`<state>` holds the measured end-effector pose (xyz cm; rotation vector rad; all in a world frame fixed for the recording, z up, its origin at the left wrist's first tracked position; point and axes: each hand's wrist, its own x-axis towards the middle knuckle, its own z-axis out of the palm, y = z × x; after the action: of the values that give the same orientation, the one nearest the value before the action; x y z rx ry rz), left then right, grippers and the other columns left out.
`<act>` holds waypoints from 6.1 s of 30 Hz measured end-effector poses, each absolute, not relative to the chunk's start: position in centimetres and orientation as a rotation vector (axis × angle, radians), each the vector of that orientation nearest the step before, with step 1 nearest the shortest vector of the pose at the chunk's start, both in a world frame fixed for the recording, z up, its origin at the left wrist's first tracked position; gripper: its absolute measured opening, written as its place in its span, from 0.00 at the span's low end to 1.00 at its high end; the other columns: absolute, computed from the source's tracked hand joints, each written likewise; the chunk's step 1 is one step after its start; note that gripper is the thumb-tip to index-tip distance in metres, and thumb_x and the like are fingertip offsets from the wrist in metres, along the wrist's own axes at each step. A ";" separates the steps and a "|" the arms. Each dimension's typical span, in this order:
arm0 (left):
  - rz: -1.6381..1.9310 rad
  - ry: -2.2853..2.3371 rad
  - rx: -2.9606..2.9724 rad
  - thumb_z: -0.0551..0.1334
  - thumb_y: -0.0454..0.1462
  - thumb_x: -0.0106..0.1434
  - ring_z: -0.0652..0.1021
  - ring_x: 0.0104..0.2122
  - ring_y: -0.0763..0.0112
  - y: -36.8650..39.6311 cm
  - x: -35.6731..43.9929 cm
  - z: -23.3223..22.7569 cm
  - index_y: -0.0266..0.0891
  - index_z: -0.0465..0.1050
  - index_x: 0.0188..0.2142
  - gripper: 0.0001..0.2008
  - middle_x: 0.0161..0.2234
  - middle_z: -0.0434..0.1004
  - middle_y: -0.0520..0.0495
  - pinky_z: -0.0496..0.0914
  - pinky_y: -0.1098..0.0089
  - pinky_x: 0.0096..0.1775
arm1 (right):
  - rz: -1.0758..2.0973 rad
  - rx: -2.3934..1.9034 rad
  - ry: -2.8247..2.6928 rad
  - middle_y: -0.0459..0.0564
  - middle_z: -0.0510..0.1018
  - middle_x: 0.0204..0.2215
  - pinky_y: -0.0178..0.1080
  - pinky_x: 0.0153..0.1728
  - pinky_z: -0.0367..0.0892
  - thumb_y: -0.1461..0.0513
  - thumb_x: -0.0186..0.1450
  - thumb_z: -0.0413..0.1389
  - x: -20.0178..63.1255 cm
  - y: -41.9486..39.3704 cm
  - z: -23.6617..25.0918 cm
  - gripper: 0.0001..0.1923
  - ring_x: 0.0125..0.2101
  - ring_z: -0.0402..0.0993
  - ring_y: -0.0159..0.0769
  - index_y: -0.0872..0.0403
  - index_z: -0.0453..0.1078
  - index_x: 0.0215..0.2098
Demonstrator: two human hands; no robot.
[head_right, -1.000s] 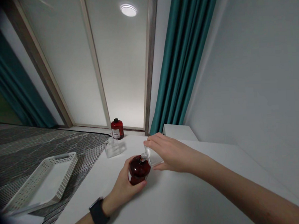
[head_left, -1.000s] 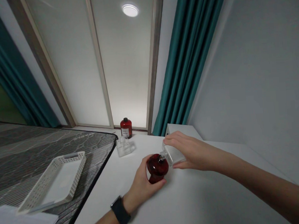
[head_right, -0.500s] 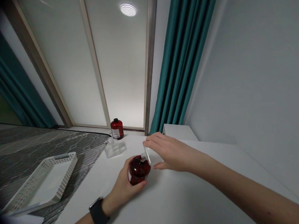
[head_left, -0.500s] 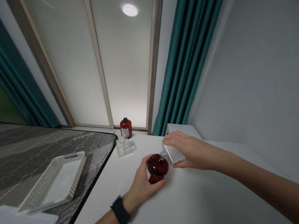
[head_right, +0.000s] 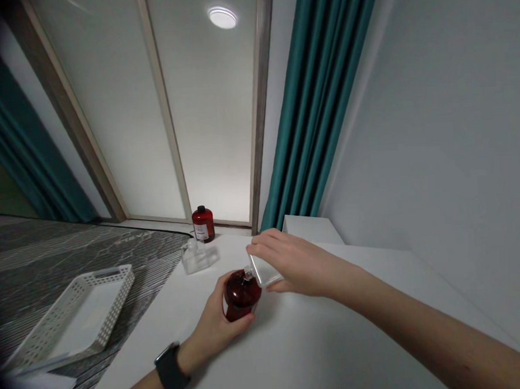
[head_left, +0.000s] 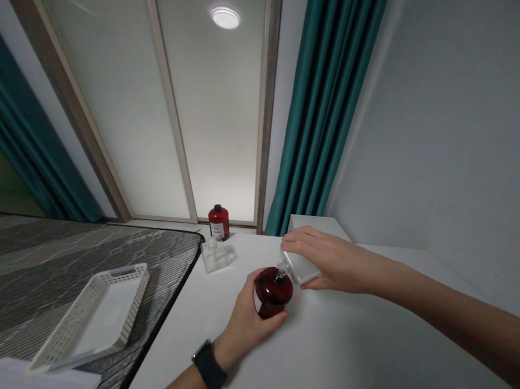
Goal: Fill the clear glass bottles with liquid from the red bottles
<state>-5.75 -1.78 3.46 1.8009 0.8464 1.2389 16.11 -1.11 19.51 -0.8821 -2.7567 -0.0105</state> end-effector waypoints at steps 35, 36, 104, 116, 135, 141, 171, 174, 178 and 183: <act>1.250 0.870 1.808 0.71 0.37 0.52 0.75 0.54 0.48 -1.8 -5.7 3.6 0.39 0.61 0.58 0.35 0.54 0.73 0.38 0.67 0.48 0.57 | -0.030 -0.843 -2.751 0.58 0.70 0.61 0.53 0.61 0.63 0.64 0.57 0.69 16.4 -1.0 19.4 0.44 0.62 0.63 0.48 0.50 0.56 0.66; 1.248 0.870 1.810 0.71 0.37 0.52 0.75 0.54 0.49 -1.8 -5.7 3.5 0.39 0.61 0.58 0.35 0.55 0.72 0.38 0.67 0.48 0.57 | -0.036 -0.845 -2.758 0.58 0.70 0.61 0.53 0.61 0.63 0.64 0.57 0.69 16.4 -1.0 19.4 0.44 0.63 0.63 0.48 0.49 0.55 0.67; 1.185 0.822 1.759 0.70 0.36 0.53 0.74 0.54 0.51 -1.9 -5.9 3.7 0.39 0.60 0.58 0.35 0.55 0.71 0.39 0.65 0.51 0.58 | -0.543 -0.731 -2.893 0.65 0.70 0.60 0.52 0.59 0.66 0.67 0.50 0.74 15.9 -1.4 20.5 0.46 0.63 0.63 0.53 0.58 0.61 0.63; 1.220 0.815 1.766 0.71 0.36 0.52 0.75 0.54 0.50 -1.8 -5.7 3.7 0.39 0.61 0.58 0.35 0.54 0.72 0.39 0.66 0.51 0.58 | -0.581 -0.697 -2.870 0.63 0.74 0.56 0.52 0.59 0.66 0.66 0.52 0.73 16.1 -1.2 20.4 0.45 0.63 0.62 0.54 0.57 0.61 0.64; 1.202 0.826 1.743 0.71 0.36 0.52 0.75 0.54 0.51 -2.0 -5.8 4.2 0.39 0.62 0.58 0.35 0.54 0.73 0.40 0.66 0.51 0.58 | -0.700 -0.621 -2.826 0.62 0.76 0.54 0.53 0.57 0.69 0.67 0.60 0.67 15.9 -1.2 20.8 0.34 0.62 0.64 0.53 0.55 0.63 0.62; 1.196 0.803 1.742 0.71 0.36 0.52 0.74 0.53 0.51 -1.9 -5.7 4.1 0.39 0.61 0.58 0.35 0.54 0.72 0.40 0.66 0.51 0.58 | -0.759 -0.615 -2.812 0.61 0.75 0.55 0.54 0.57 0.69 0.65 0.61 0.67 16.1 -1.2 20.8 0.32 0.62 0.64 0.52 0.52 0.63 0.62; 1.195 0.822 1.781 0.71 0.35 0.51 0.73 0.55 0.50 -1.9 -5.8 3.8 0.40 0.61 0.58 0.36 0.55 0.71 0.40 0.65 0.52 0.59 | -0.513 -0.784 -2.803 0.63 0.72 0.57 0.58 0.56 0.68 0.61 0.59 0.69 16.8 -1.0 19.7 0.40 0.59 0.66 0.53 0.52 0.60 0.65; 1.183 0.801 1.777 0.71 0.35 0.52 0.73 0.56 0.50 -1.8 -5.8 3.7 0.40 0.60 0.59 0.36 0.56 0.71 0.40 0.65 0.53 0.59 | -0.368 -0.831 -2.764 0.62 0.71 0.57 0.57 0.56 0.67 0.60 0.57 0.70 17.1 -0.9 18.9 0.42 0.59 0.66 0.52 0.52 0.58 0.66; 1.156 0.783 1.750 0.72 0.37 0.52 0.73 0.56 0.51 -1.6 -6.0 3.7 0.39 0.59 0.59 0.37 0.56 0.70 0.40 0.64 0.53 0.60 | -0.145 -0.889 -2.614 0.60 0.70 0.57 0.57 0.58 0.66 0.59 0.58 0.69 17.8 -0.6 17.3 0.45 0.59 0.66 0.52 0.48 0.53 0.68; 1.138 0.777 1.700 0.73 0.36 0.52 0.72 0.57 0.50 -1.3 -6.2 3.5 0.40 0.59 0.59 0.38 0.57 0.69 0.39 0.63 0.53 0.60 | 0.220 -1.117 -2.248 0.57 0.66 0.59 0.57 0.60 0.64 0.56 0.58 0.68 18.7 -0.9 13.4 0.45 0.59 0.66 0.52 0.45 0.52 0.68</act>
<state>-6.24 -1.28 3.54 1.6997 0.7773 1.1384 18.65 -0.90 13.37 -1.1165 -2.2480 0.2197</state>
